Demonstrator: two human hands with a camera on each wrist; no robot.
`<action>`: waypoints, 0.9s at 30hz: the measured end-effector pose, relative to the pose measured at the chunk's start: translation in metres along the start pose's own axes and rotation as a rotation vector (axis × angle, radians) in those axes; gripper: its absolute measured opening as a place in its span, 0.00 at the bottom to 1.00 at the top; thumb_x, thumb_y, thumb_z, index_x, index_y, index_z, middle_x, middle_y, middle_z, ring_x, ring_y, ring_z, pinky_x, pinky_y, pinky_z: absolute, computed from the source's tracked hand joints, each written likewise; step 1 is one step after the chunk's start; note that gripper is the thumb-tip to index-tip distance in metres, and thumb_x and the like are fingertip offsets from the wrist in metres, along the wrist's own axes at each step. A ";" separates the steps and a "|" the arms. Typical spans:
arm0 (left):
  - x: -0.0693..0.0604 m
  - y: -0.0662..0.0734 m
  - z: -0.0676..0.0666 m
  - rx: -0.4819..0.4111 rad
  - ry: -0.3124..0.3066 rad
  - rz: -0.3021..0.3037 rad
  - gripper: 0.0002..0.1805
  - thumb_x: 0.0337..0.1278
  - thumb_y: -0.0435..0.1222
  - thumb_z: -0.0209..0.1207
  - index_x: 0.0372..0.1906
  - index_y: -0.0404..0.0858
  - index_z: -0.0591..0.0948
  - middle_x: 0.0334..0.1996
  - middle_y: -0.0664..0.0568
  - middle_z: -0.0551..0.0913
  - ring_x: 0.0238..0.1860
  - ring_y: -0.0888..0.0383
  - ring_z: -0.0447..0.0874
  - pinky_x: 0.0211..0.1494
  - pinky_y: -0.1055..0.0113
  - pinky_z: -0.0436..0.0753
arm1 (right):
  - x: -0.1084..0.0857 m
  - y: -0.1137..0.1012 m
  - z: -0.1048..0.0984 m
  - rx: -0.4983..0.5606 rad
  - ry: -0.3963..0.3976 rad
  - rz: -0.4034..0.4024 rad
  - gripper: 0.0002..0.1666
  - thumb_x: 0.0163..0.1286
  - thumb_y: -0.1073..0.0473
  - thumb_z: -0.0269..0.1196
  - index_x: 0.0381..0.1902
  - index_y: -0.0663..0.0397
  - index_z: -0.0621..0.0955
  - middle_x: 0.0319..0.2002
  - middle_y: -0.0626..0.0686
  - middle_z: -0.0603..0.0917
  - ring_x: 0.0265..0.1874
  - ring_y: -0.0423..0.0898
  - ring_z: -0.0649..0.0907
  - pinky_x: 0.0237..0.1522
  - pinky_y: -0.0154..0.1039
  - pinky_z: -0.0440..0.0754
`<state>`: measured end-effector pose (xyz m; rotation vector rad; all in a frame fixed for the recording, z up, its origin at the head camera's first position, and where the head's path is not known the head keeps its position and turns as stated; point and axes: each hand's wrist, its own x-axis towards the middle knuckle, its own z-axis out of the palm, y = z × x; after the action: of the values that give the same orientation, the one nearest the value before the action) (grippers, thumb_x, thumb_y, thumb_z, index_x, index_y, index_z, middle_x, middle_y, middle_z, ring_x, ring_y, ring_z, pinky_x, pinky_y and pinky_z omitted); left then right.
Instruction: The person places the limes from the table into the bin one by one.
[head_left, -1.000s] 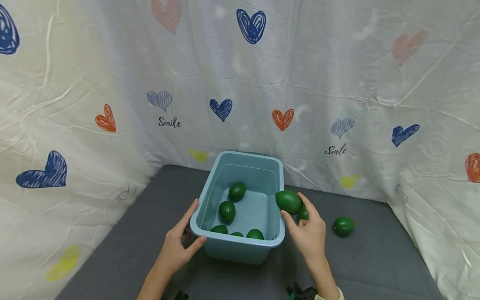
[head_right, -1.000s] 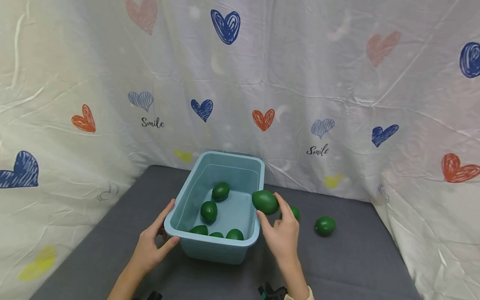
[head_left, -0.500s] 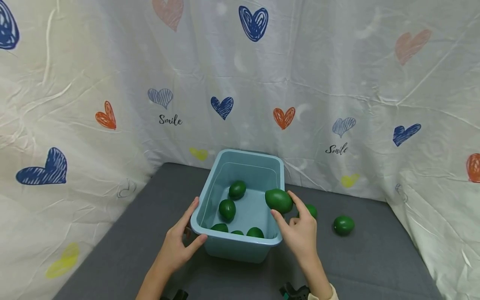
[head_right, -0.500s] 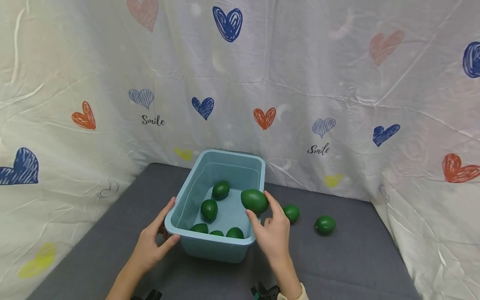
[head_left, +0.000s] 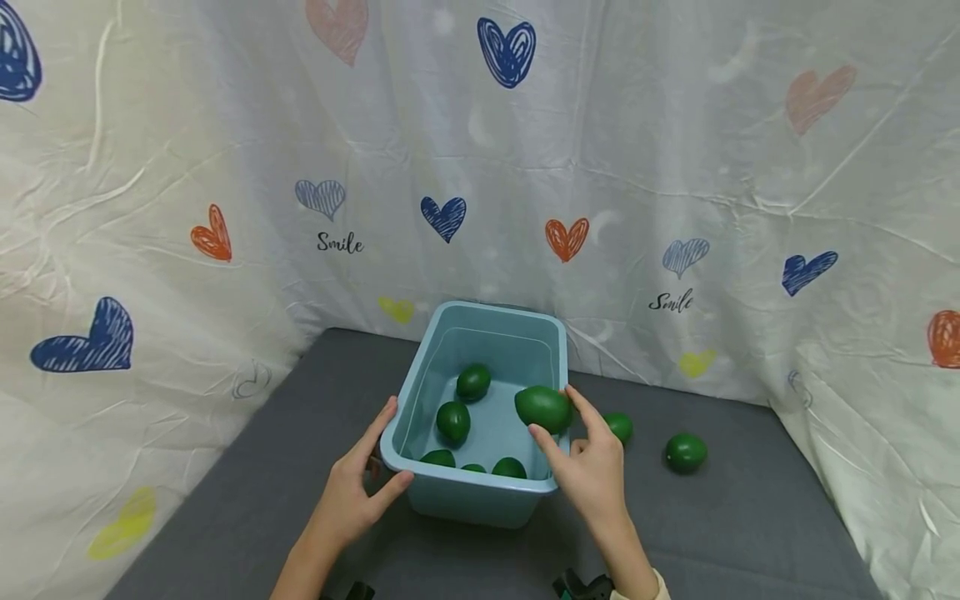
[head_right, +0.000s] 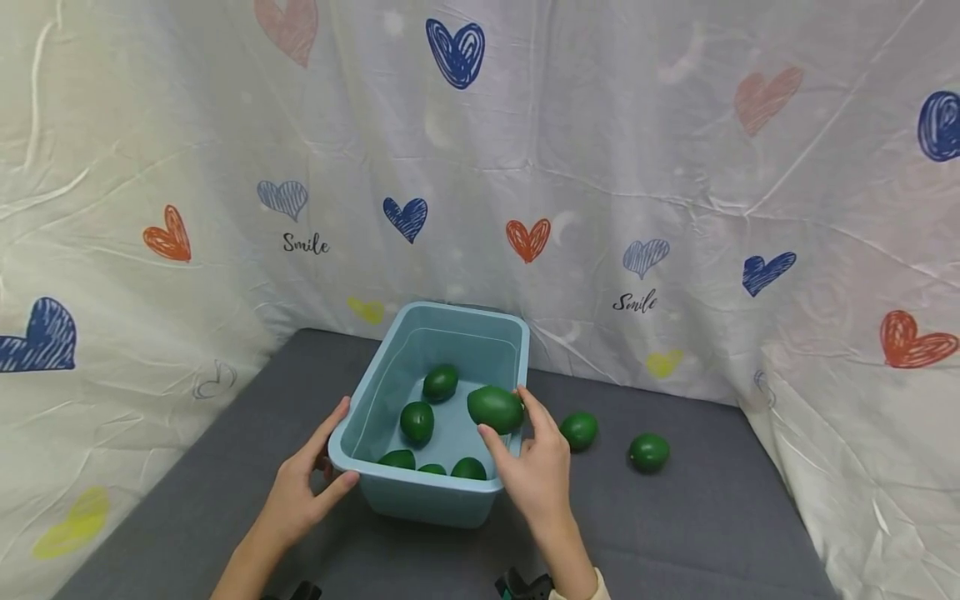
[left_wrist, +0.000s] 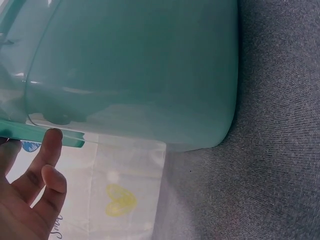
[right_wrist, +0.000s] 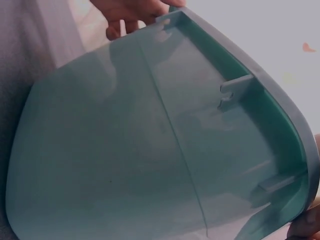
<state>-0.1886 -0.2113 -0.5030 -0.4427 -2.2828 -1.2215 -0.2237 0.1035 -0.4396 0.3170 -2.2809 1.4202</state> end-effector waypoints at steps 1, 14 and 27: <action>0.000 0.000 0.000 -0.002 0.001 0.001 0.49 0.60 0.34 0.71 0.85 0.49 0.62 0.81 0.50 0.67 0.34 0.58 0.74 0.36 0.67 0.75 | 0.000 0.001 0.000 0.005 -0.007 -0.006 0.45 0.61 0.55 0.81 0.74 0.54 0.77 0.47 0.53 0.90 0.05 0.32 0.59 0.10 0.31 0.59; 0.000 0.001 0.001 -0.001 0.005 -0.002 0.50 0.60 0.34 0.71 0.85 0.49 0.62 0.81 0.50 0.67 0.34 0.58 0.74 0.36 0.67 0.74 | 0.000 0.008 -0.003 -0.010 0.006 -0.060 0.39 0.67 0.60 0.77 0.74 0.54 0.77 0.67 0.53 0.83 0.06 0.30 0.60 0.11 0.31 0.62; 0.000 0.000 0.001 -0.004 0.009 0.019 0.50 0.59 0.33 0.72 0.85 0.48 0.62 0.81 0.51 0.67 0.36 0.62 0.74 0.36 0.67 0.75 | 0.002 0.040 -0.022 -0.043 0.056 0.014 0.33 0.73 0.56 0.72 0.73 0.55 0.78 0.66 0.55 0.84 0.06 0.30 0.62 0.12 0.30 0.62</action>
<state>-0.1893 -0.2102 -0.5033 -0.4584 -2.2641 -1.2163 -0.2364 0.1409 -0.4622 0.2459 -2.2694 1.3671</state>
